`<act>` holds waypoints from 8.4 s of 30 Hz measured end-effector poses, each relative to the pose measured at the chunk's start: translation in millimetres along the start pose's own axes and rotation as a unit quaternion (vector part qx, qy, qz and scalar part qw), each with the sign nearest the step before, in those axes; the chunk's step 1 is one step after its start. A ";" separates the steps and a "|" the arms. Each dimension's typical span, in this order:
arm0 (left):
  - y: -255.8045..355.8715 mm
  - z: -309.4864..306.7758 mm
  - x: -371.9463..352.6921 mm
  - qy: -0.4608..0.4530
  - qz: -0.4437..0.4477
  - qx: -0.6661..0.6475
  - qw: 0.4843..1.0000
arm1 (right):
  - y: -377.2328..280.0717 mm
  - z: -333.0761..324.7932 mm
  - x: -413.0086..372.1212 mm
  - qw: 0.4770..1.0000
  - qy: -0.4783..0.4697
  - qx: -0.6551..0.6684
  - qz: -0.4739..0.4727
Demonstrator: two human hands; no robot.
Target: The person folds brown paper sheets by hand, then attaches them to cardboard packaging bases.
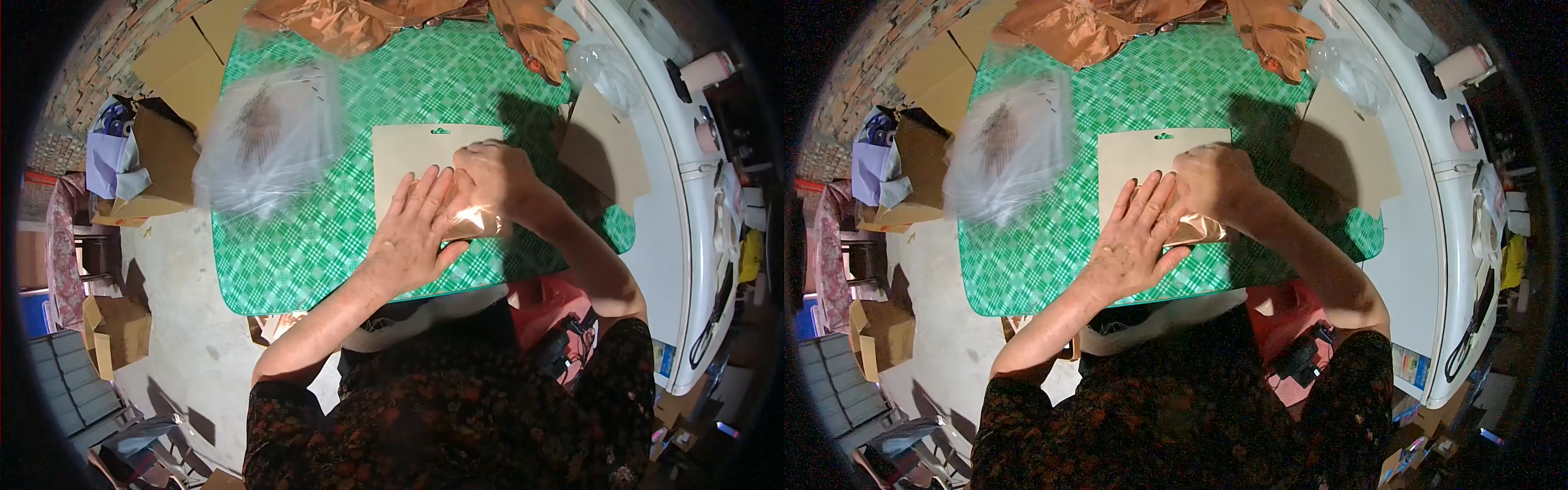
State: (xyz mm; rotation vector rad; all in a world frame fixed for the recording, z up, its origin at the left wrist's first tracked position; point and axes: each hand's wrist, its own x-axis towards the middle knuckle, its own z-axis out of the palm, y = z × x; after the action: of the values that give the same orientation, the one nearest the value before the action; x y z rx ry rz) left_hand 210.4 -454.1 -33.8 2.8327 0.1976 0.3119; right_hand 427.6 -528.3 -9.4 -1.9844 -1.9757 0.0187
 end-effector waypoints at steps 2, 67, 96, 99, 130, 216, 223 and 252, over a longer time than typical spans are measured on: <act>0.8 -0.8 0.7 0.007 0.002 -0.010 1.000 | -10.0 -12.7 -1.5 0.999 0.030 -0.040 0.002; -0.3 -4.5 10.5 -0.020 0.030 0.010 0.999 | 123.7 -11.0 104.7 0.973 0.126 -0.153 0.121; -61.4 -44.9 58.6 -0.026 0.015 -0.131 0.991 | -83.7 11.4 -111.3 0.994 -0.034 -0.039 0.100; -70.0 -48.3 76.6 -0.064 0.043 -0.089 0.993 | -84.2 11.9 -111.6 0.993 -0.035 -0.037 0.104; -75.7 -76.3 97.5 -0.290 -0.175 -0.404 0.850 | -46.2 6.0 -107.9 0.984 0.132 0.010 0.121; -5.1 -0.2 22.8 0.239 0.037 0.097 0.966 | -50.9 13.6 -59.7 0.974 0.175 -0.130 -0.062; -7.6 3.7 23.1 0.248 0.028 0.084 0.965 | -46.9 27.8 -50.2 0.965 0.215 -0.138 -0.055; -86.5 -49.2 20.6 0.158 -0.227 -0.079 0.958 | -44.9 28.6 -40.4 0.960 0.226 -0.150 -0.071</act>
State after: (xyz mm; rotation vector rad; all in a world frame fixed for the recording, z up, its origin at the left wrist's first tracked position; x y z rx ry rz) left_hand 210.0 -355.5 -9.2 2.4699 0.8338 0.6395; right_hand 375.8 -562.2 -34.5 -1.7955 -1.8834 -0.7432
